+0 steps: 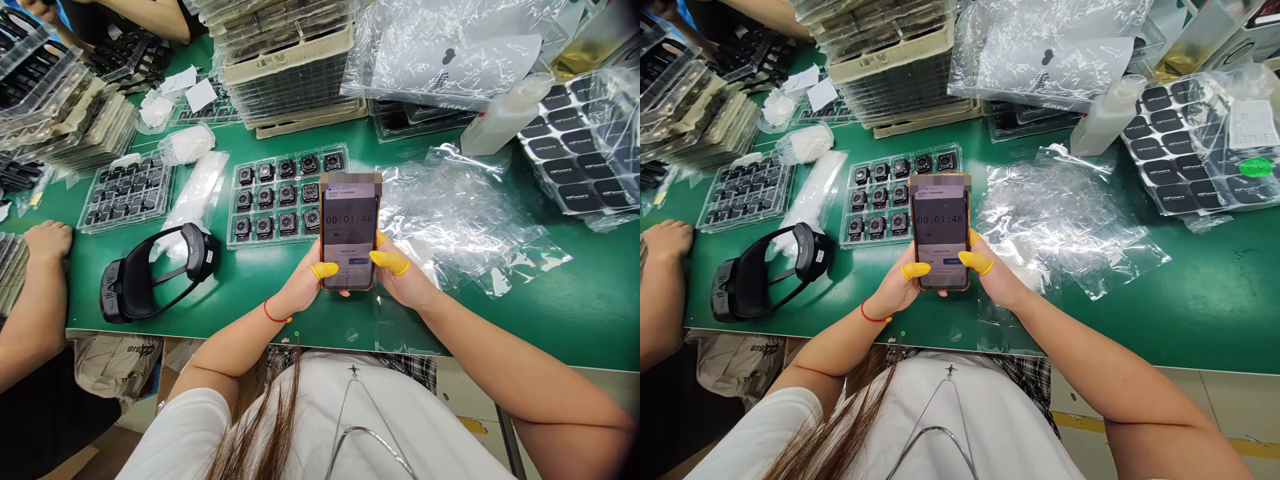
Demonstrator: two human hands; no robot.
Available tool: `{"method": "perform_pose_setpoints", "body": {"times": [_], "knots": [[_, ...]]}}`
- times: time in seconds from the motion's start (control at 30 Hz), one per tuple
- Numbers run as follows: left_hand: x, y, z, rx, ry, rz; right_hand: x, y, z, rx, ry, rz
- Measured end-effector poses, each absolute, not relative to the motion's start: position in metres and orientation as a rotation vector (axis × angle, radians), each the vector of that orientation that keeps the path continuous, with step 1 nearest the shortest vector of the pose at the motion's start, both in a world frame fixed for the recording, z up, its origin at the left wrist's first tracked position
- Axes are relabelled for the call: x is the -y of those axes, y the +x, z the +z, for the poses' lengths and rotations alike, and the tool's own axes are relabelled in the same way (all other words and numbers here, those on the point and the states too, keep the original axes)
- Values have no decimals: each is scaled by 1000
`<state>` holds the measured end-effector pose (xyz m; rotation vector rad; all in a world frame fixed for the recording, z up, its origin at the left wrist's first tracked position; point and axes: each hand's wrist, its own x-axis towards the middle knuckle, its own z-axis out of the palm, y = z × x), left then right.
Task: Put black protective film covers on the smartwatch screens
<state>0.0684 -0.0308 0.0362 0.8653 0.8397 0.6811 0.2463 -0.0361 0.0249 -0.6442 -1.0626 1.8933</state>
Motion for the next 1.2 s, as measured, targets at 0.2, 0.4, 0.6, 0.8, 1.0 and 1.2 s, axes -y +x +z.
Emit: {"method": "perform_pose_setpoints", "body": {"times": [0.2, 0.4, 0.6, 0.8, 1.0, 1.2], "knots": [[31, 68, 36, -837, 872, 672, 36, 246, 25, 1051, -674, 1874], [30, 68, 39, -849, 880, 657, 36, 246, 23, 1019, -672, 1859], [30, 67, 39, -812, 883, 660, 36, 246, 23, 1018, -665, 1900], [30, 67, 37, -824, 879, 645, 36, 246, 23, 1002, -666, 1910], [30, 66, 36, -822, 871, 657, 37, 248, 20, 1008, -686, 1888], [30, 65, 35, -822, 866, 665, 37, 249, 18, 1041, -748, 1847]]}}
